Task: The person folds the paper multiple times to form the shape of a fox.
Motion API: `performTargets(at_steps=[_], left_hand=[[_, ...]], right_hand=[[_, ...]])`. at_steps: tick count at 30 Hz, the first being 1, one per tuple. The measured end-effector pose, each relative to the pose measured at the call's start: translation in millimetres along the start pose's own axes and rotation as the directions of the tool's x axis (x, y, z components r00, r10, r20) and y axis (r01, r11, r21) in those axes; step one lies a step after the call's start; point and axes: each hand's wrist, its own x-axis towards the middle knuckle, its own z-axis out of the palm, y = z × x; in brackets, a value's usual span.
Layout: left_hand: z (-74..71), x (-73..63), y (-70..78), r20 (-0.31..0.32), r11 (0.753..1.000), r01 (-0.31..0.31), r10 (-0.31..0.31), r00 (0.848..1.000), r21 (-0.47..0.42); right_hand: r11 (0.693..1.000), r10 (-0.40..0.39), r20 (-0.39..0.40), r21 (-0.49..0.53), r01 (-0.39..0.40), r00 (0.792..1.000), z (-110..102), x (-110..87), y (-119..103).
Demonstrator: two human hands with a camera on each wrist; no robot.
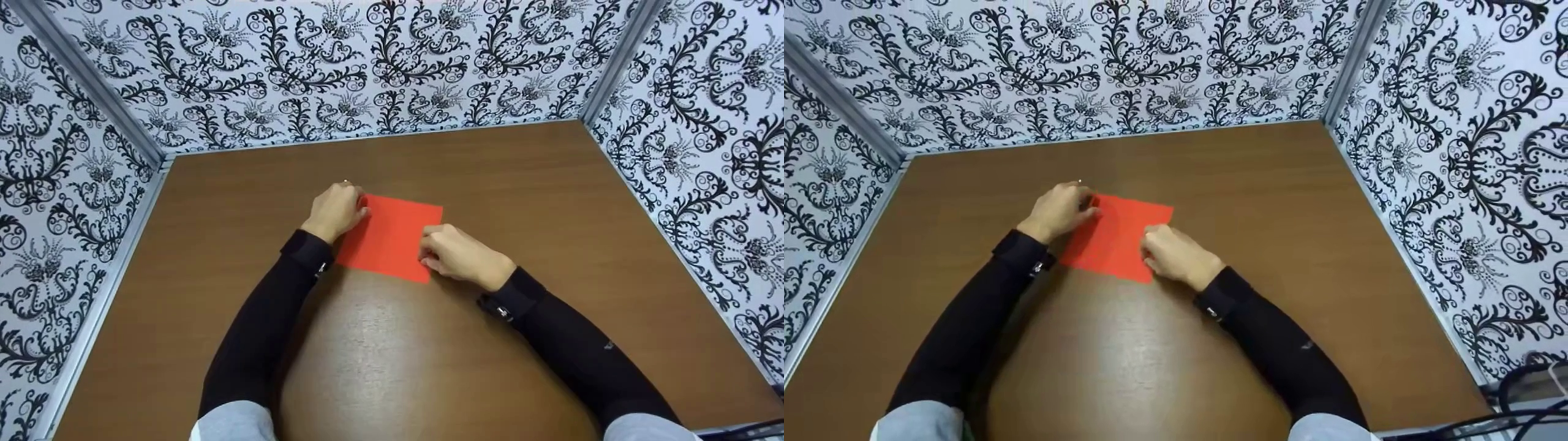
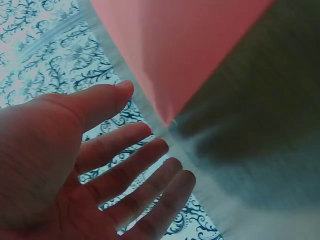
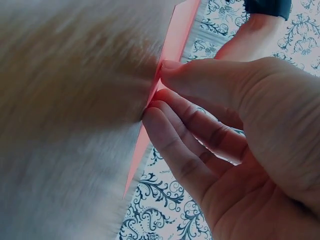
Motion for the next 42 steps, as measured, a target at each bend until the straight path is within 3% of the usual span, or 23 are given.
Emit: performTargets(at_steps=[10, 21, 33, 42], left_hand=[[7.1, 9.4, -8.8, 0.009, 0.999, -0.035, 0.035, 0.999, 0.002], [8.9, 19.7, -12.9, 0.026, 0.996, -0.034, 0.036, 0.999, -0.084], [6.8, 18.8, -9.7, 0.021, 0.996, -0.037, 0.039, 0.999, -0.086], [9.8, 18.0, -11.8, -0.004, 0.987, -0.070, 0.070, 0.998, -0.144]], right_hand=[[1.000, -0.012, -0.007, 0.007, 0.012, 1.000, -0.4, -1.1, -2.0], [1.000, -0.002, 0.004, 0.026, 0.002, 1.000, -3.4, -1.6, -2.7], [0.999, 0.004, 0.017, 0.034, -0.004, 1.000, -3.0, -1.5, -1.8], [0.999, 0.005, 0.018, 0.033, -0.005, 1.000, -2.9, -0.9, -2.3]])
